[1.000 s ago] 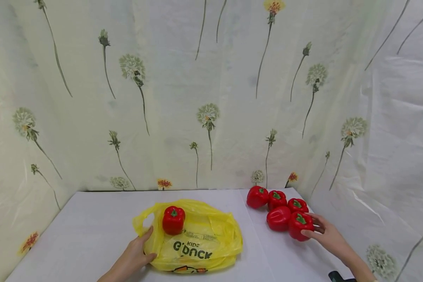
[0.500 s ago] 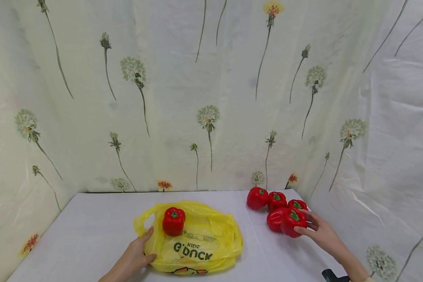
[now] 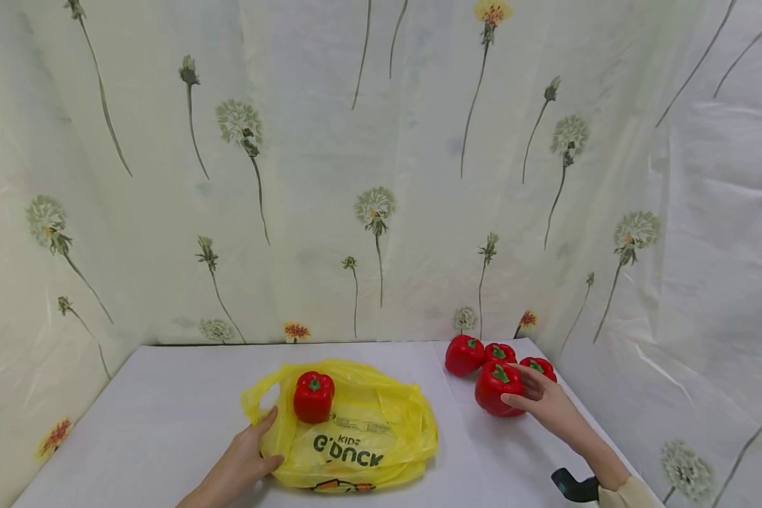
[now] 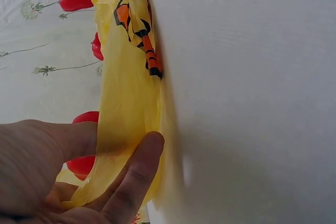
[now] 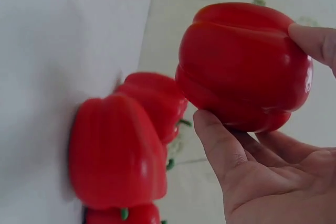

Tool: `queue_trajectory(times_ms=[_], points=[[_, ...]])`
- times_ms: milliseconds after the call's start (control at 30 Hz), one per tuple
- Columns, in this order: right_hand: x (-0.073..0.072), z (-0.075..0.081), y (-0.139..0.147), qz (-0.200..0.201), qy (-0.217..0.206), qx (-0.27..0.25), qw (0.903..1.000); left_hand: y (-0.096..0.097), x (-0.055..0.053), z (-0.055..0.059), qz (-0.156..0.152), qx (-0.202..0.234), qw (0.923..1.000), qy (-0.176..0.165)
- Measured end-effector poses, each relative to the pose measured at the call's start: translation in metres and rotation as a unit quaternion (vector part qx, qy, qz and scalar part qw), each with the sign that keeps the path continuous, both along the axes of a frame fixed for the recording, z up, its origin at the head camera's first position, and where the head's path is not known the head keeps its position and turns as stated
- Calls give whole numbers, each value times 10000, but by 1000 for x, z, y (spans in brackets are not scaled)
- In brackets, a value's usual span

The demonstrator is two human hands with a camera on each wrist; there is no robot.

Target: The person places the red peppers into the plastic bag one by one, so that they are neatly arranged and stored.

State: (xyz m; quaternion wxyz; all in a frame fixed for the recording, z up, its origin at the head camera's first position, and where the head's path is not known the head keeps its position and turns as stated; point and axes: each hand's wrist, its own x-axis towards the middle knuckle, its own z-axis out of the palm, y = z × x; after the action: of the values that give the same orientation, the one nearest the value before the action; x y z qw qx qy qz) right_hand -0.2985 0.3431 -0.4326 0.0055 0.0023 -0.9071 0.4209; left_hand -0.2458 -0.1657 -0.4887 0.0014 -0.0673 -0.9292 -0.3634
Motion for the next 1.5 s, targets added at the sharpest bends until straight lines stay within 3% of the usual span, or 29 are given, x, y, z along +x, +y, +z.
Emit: queue_trajectory(times_ms=[267,767,1067,1500], points=[[-2,8,-39,122,156,-260,9995,-1,0,-3,14,24,10000,33],[-10,9,-104,845,74,-896,9924,1,1,-1,-55,109,9999,97],[-15,-3,-142,1534,10,-1073,9823,3,2,-2,1,170,9999,-18],[-25,-13,-180,2054,-93,-1463,9676,2,1,-3,-39,47,10000,37]])
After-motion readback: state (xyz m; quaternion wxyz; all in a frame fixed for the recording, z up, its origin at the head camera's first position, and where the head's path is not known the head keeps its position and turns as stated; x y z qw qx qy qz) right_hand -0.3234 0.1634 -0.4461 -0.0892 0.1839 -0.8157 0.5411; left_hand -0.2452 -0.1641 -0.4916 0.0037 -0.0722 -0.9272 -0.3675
